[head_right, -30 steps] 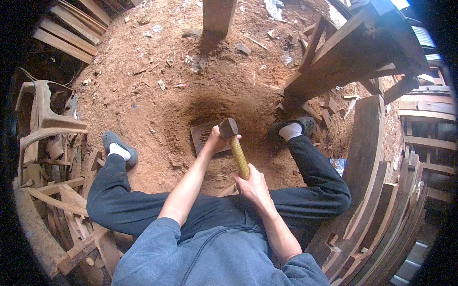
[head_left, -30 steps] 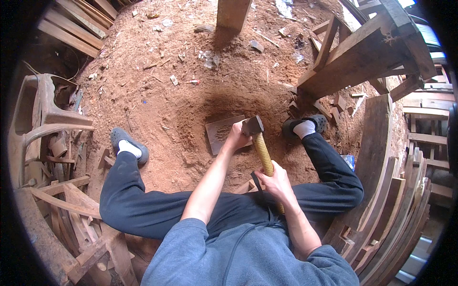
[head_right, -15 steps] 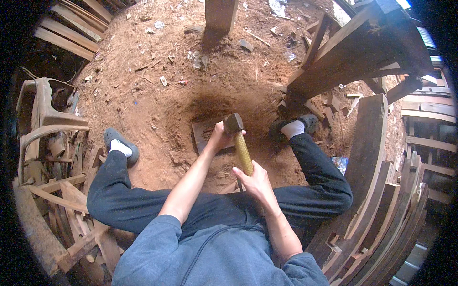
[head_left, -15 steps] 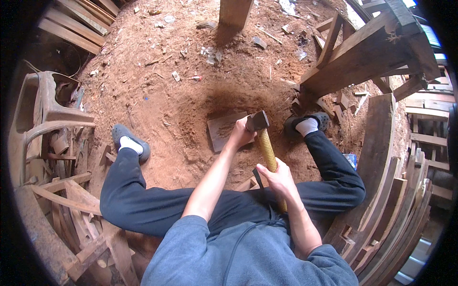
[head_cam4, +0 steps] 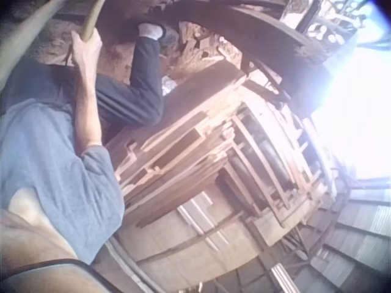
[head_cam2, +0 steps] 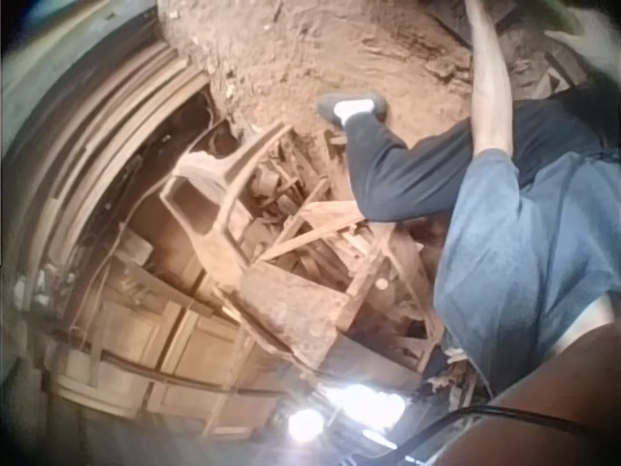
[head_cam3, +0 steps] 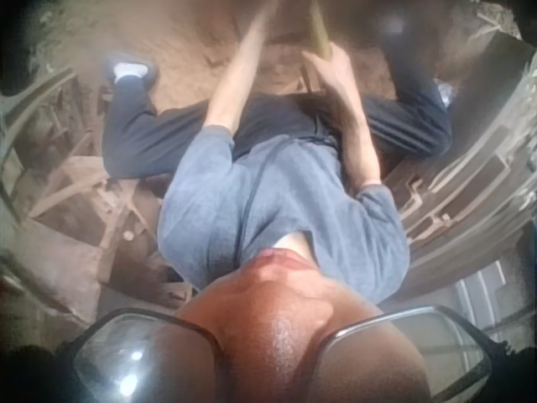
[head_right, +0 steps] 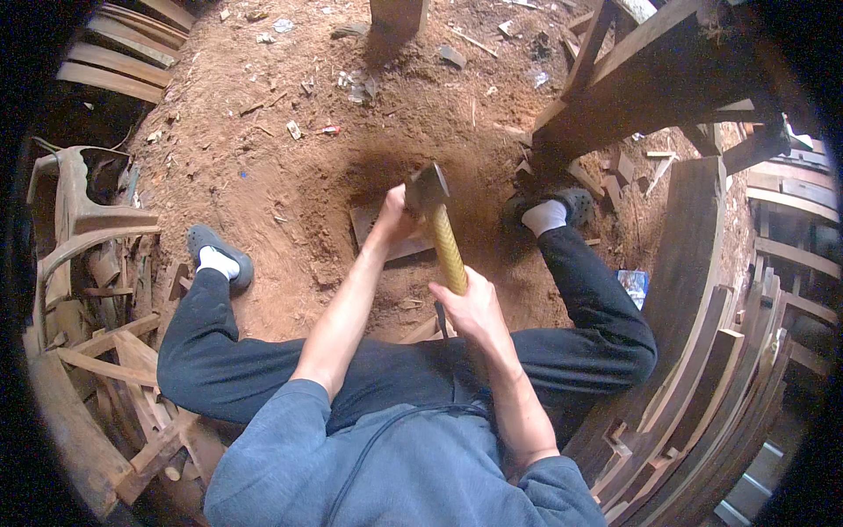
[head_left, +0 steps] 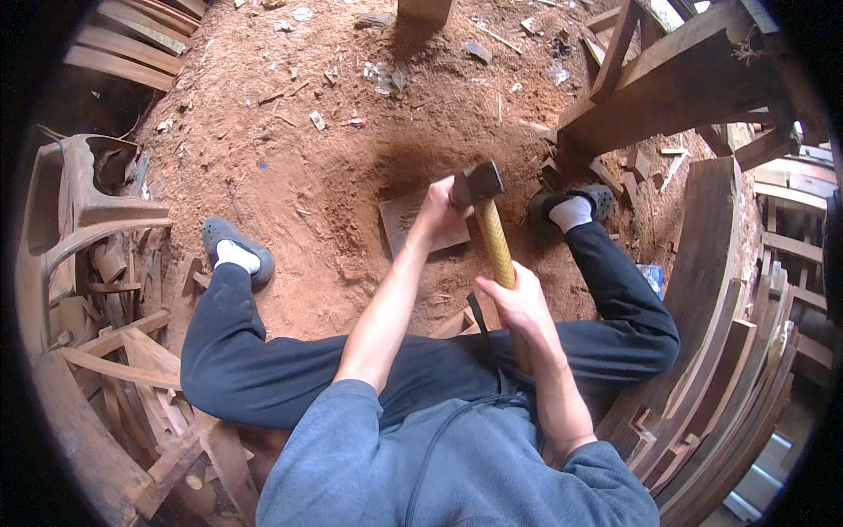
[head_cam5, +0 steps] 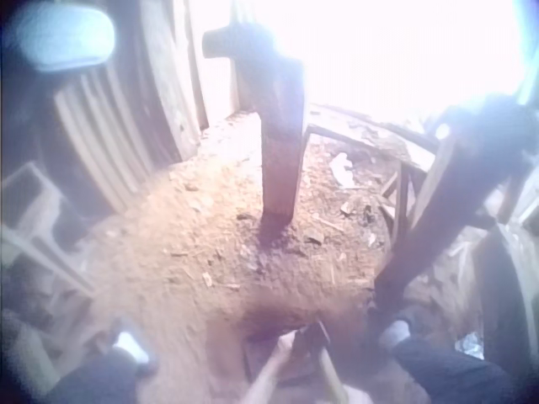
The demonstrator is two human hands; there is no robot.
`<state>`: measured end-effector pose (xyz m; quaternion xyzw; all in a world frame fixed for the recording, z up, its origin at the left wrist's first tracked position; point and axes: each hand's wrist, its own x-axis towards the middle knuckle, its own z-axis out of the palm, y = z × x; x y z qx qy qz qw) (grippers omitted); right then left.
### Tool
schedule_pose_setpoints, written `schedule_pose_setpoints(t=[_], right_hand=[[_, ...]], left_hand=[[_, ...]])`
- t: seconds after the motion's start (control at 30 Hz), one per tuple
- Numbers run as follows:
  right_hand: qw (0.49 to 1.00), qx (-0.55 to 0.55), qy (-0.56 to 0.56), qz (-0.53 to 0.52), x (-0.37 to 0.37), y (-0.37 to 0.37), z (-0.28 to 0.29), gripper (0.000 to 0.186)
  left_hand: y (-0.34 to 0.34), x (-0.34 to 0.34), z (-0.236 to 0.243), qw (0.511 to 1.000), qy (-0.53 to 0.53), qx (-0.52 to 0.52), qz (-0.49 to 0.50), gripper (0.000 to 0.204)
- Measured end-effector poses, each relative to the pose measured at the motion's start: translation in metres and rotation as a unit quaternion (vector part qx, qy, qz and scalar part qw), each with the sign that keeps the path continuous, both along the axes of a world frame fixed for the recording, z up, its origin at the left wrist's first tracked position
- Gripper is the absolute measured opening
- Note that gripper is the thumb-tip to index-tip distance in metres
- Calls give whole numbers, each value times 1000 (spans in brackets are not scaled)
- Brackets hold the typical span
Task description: The person sits on the ground and repeatedly strikes a small wooden block with a hammer, chipping away material to shape the block. The person occasionally pauses to reposition the block and clear debris before resuming hammering.
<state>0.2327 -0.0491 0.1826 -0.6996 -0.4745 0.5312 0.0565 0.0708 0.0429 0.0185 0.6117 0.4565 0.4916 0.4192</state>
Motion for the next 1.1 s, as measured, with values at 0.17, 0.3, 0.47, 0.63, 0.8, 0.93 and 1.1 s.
schedule_pose_setpoints(t=[0.17,0.3,0.47,0.63,0.8,0.93,1.1], right_hand=[[997,63,40,18,-16,26,10,33],[998,3,-13,55,-26,40,10,40],[996,38,-2,81,-30,46,0,40],[997,7,-12,75,-30,48,-7,41],[997,4,-14,75,-27,47,-8,42],[997,-3,-6,72,-27,46,-9,43],[997,6,-2,78,-28,46,-10,42]], left_hand=[[15,-13,2,998,-51,-1,22,22],[16,-21,3,952,-281,-118,28,14],[16,-32,-6,975,-183,-126,26,13],[18,-32,-20,989,-112,-93,37,12],[16,-29,-25,990,-108,-86,39,12],[14,-30,-23,999,-26,-21,41,12],[14,-32,-20,989,-116,-77,38,13]])
